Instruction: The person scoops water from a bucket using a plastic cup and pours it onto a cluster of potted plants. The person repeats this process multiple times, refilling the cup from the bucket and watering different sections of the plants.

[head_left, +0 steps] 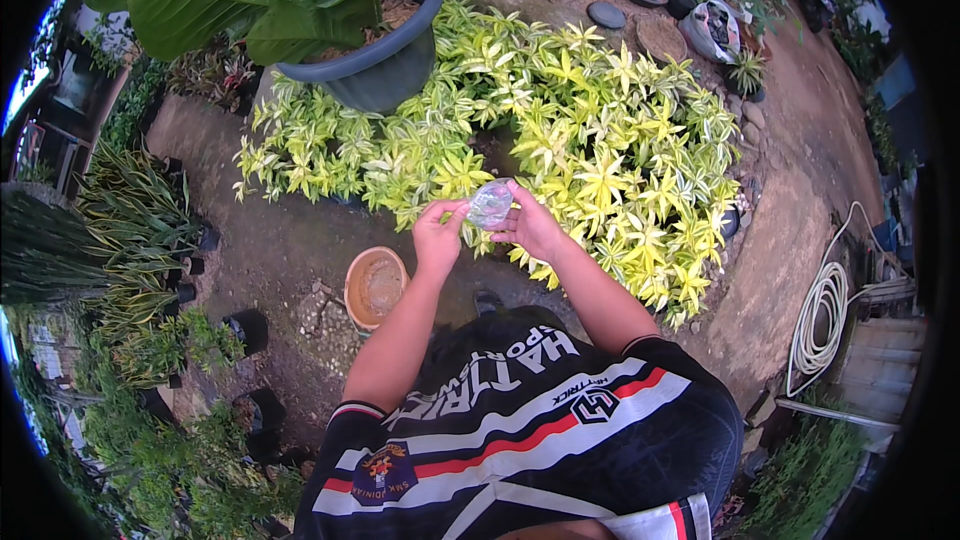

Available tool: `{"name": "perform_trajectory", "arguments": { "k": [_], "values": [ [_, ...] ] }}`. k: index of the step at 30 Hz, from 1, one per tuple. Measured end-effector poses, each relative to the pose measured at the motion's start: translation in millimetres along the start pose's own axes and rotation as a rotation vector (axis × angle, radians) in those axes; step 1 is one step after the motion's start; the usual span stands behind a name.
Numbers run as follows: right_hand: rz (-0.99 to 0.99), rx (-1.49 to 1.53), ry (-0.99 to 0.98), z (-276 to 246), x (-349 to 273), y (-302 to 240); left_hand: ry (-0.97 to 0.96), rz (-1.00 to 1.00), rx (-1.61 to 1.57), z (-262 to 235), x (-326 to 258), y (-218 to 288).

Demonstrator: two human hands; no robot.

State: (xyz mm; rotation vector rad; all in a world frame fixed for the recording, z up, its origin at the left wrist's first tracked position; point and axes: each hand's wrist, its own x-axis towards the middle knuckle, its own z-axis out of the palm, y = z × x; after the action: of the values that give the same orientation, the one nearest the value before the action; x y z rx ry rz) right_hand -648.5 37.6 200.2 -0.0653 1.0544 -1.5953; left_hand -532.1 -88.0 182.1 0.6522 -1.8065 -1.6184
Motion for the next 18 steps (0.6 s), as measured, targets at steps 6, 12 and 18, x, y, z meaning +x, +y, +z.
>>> {"name": "perform_trajectory", "arguments": {
  "k": [6,12,18],
  "values": [
    [-0.023,0.010,0.023,-7,5,6,-0.038,-0.009,-0.039,5,-7,1],
    [-0.048,0.108,0.061,-19,2,11,-0.085,-0.110,0.087,-10,-24,7],
    [-0.179,0.152,0.155,-47,2,3,0.028,-0.408,0.234,-73,-89,-71]
  ]
}}
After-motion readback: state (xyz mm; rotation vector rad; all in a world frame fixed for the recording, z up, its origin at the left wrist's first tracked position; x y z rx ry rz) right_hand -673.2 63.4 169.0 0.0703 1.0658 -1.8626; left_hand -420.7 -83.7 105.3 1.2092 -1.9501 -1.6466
